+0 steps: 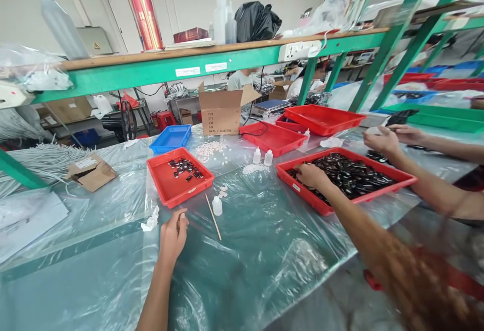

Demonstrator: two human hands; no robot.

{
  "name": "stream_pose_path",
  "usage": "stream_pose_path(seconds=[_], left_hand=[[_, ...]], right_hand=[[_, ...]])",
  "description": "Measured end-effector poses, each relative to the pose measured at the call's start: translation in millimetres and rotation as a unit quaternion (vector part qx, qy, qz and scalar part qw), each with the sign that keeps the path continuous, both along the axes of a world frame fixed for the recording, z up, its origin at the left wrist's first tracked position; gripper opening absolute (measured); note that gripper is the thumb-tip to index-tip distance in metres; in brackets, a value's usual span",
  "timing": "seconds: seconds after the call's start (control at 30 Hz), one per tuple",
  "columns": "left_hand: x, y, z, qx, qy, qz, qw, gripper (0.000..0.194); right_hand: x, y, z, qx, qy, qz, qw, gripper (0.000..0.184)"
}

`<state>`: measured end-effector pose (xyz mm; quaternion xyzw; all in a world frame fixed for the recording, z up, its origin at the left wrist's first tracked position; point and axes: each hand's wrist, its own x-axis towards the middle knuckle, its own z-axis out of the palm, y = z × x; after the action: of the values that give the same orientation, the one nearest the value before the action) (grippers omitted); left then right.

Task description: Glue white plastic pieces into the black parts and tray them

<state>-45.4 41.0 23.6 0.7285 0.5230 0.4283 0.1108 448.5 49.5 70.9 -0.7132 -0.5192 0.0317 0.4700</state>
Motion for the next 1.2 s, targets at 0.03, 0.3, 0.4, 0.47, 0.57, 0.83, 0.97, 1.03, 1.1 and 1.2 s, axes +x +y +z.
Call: stream_pose_path(seconds=[0.03,0.3,0.4,0.47,0.57,0.83,0.97,1.03,1.1,1.2], left_hand=[[5.1,-5.4,5.6,0.003,-0.007,-0.001,1.0,0.031],[45.8,-71.9,33.8,-0.082,-0.089,-0.091,0.988,0.04],[49.5,-88.5,38.3,-0.08,-0.167,-0.088,0.979,0.023],[50.7,-90.1,39.6,-0.051,-0.184,-0.059,0.98,0.017],[53.4,-80.8,37.3,-0.03,-0.181,-0.035,0.982,0.013],[39.3,-44.2,-2.8,-0.019,-0.146,-0.008,0.989,0.017],[36.1,-45.2,-17.5,-0.006,-0.052,-0.066,0.996,0.015],[39.5,-48.7,-16.6,0.004,-0.034,-0.095,0.995,0.015],[42.1,-50.8,-12.8,0.019,-0.027,-0.102,0.994,0.016],[41.0,-50.0,-7.6,0.041,-0.025,-0.083,0.995,0.017]], right_hand=[[-8.0,-4.0,3.6,0.005,0.001,0.03,1.0,0.014],[-193.6,-70.1,-0.1,0.051,0.016,0.444,0.895,0.016],[-248.1,-86.1,-7.5,0.035,0.104,0.5,0.859,0.015],[-264.1,-84.1,-9.6,0.022,0.145,0.505,0.851,0.014],[-265.8,-68.9,-11.7,-0.001,0.146,0.516,0.844,0.018],[-198.8,-2.5,-60.5,-0.029,0.144,0.436,0.888,0.047],[-187.9,18.2,-93.7,-0.099,0.08,0.425,0.896,0.047],[-194.6,18.4,-103.3,-0.103,0.082,0.423,0.897,0.036],[-202.1,13.4,-106.1,-0.089,0.118,0.425,0.893,0.03],[-207.4,-0.2,-97.7,-0.062,0.169,0.452,0.874,0.032]])
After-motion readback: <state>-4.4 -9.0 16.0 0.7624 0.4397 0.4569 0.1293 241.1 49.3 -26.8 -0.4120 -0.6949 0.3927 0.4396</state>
